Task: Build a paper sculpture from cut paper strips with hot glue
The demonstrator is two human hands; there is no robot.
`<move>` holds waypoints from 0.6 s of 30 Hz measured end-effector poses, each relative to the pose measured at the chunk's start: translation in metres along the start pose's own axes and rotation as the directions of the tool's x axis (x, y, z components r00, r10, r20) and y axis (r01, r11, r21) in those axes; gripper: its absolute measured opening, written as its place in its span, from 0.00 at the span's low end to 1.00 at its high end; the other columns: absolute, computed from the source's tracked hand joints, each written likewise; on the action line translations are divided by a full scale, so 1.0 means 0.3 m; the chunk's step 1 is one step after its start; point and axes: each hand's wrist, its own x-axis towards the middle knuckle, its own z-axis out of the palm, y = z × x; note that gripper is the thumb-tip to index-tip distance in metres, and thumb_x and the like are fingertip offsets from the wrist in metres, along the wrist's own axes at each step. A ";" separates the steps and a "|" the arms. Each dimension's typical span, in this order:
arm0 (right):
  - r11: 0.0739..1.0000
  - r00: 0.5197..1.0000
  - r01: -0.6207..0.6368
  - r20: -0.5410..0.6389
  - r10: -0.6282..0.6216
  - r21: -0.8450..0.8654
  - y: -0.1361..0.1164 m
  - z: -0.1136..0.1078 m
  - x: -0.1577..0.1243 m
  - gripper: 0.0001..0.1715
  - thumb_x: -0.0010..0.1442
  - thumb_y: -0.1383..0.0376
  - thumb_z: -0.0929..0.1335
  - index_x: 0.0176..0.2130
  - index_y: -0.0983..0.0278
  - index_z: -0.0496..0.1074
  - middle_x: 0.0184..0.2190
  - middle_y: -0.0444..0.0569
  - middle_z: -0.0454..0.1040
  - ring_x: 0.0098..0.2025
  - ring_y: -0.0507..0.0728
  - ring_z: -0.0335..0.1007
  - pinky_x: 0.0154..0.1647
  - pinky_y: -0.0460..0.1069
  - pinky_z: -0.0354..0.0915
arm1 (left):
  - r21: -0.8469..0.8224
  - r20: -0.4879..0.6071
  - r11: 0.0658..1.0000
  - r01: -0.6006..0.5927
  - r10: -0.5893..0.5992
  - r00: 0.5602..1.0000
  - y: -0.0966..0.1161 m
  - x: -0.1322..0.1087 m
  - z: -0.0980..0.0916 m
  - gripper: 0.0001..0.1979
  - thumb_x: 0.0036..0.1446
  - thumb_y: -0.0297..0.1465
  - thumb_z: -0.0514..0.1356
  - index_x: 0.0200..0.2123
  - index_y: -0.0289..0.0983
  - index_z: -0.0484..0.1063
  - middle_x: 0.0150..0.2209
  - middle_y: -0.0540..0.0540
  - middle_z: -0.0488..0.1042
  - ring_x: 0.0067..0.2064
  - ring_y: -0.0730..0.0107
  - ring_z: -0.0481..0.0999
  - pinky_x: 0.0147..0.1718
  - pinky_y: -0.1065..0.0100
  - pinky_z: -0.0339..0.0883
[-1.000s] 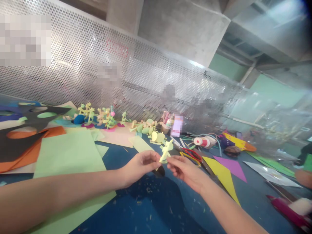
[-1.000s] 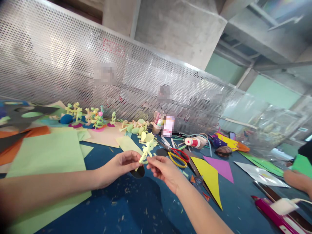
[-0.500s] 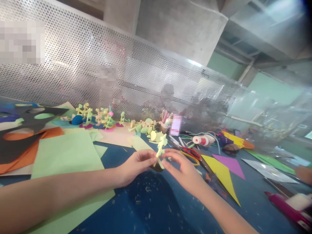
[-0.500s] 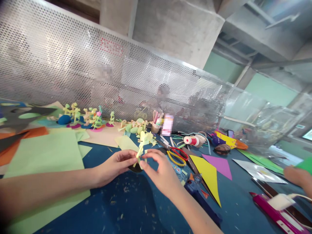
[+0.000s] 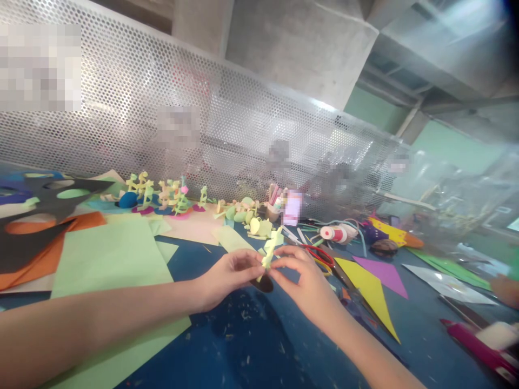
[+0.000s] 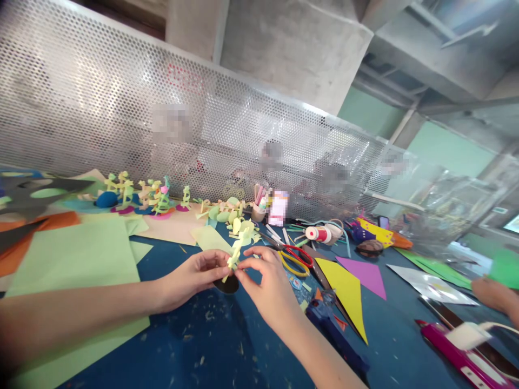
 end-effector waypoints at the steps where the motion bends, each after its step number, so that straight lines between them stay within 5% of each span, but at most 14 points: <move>1: 1.000 1.000 0.007 0.006 -0.007 0.008 -0.004 0.000 0.001 0.05 0.54 0.65 0.67 0.31 0.60 0.74 0.42 0.49 0.68 0.47 0.57 0.64 0.50 0.53 0.59 | 0.004 0.004 1.000 -0.003 0.003 1.000 0.001 -0.002 0.002 0.12 0.47 0.34 0.64 0.35 0.36 0.70 0.31 0.51 0.69 0.33 0.74 0.69 0.31 0.73 0.62; 9: 0.989 1.000 0.002 -0.020 0.001 0.149 -0.004 0.013 0.007 0.04 0.55 0.64 0.67 0.32 0.60 0.73 0.37 0.47 0.73 0.43 0.56 0.67 0.47 0.51 0.61 | 0.011 0.035 1.000 -0.027 0.027 0.999 -0.002 -0.002 -0.001 0.09 0.49 0.33 0.63 0.33 0.35 0.71 0.28 0.52 0.69 0.32 0.77 0.68 0.31 0.75 0.61; 18: 0.957 0.988 -0.146 0.091 0.127 0.250 -0.011 0.002 0.010 0.07 0.55 0.62 0.66 0.31 0.62 0.71 0.29 0.45 0.75 0.33 0.54 0.71 0.38 0.48 0.65 | -0.010 0.008 1.000 0.014 -0.014 1.000 -0.005 0.003 -0.011 0.09 0.49 0.34 0.63 0.33 0.35 0.74 0.32 0.49 0.73 0.34 0.74 0.70 0.37 0.71 0.62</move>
